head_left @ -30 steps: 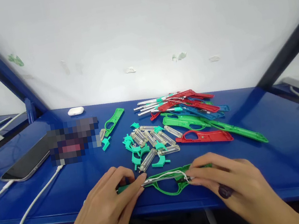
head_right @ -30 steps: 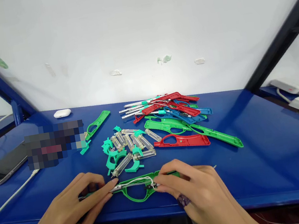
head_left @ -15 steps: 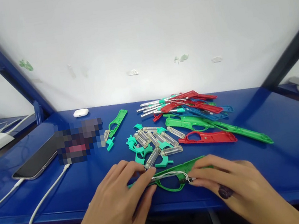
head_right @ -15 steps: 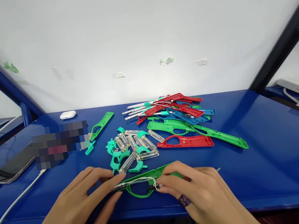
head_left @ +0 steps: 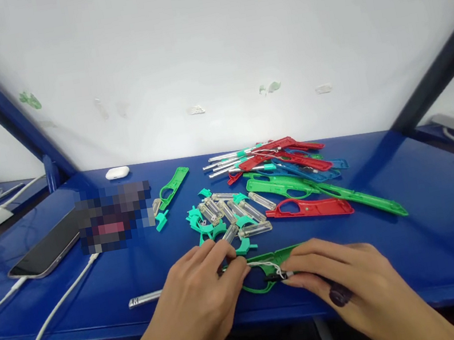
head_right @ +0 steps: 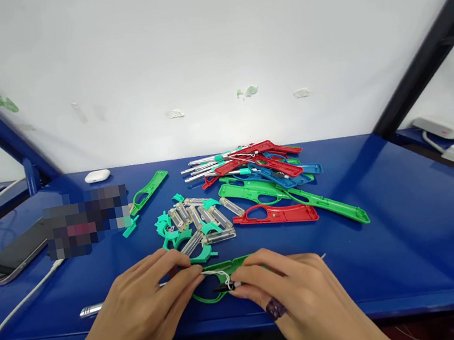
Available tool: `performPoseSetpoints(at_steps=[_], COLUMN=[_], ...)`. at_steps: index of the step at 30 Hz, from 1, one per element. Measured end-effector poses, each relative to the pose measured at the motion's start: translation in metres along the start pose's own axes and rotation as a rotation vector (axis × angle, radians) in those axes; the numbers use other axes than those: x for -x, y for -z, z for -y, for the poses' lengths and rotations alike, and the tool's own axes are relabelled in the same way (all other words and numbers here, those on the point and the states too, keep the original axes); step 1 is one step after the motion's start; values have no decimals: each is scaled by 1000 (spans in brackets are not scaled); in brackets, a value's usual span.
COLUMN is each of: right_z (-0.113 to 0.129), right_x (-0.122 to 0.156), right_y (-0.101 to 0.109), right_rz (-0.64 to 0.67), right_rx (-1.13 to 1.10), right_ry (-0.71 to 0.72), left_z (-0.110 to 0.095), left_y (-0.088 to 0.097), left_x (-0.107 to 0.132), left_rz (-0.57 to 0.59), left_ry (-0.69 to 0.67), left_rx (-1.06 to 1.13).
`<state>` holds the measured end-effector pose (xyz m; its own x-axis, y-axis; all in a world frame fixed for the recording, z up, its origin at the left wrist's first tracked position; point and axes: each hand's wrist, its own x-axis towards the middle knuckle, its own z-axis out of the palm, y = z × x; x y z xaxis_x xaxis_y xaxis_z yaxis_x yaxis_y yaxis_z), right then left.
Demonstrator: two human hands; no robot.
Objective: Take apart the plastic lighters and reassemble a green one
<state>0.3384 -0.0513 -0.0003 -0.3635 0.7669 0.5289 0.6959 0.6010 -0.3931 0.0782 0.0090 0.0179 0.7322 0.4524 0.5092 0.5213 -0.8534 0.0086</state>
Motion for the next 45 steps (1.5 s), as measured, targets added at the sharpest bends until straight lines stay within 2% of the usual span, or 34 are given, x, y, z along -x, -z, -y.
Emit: performPoseSetpoints(at_steps=[8, 17, 25, 31, 38, 42, 45], right_z=[-1, -2, -1, -2, -2, -2, -2], right_x=[2, 2, 1, -1, -1, 0, 0], right_y=[-2, -1, -1, 0, 0, -1, -1], right_rz=[3, 27, 27, 77, 70, 63, 54], right_rx=[0, 15, 23, 93, 78, 50, 24], right_ry=[-18, -5, -8, -8, -12, -20, -8], left_z=[-2, -5, -4, -2, 4, 2, 12], left_y=[-4, 7, 4, 10, 11, 11, 19], left_x=[2, -3, -9, -7, 12, 14, 16], left_rz=[-9, 99, 61, 56, 47, -8, -88], left_ry=[7, -49, -118, -53, 43, 70, 104], left_rx=[-16, -132, -260, -182, -16, 37, 16])
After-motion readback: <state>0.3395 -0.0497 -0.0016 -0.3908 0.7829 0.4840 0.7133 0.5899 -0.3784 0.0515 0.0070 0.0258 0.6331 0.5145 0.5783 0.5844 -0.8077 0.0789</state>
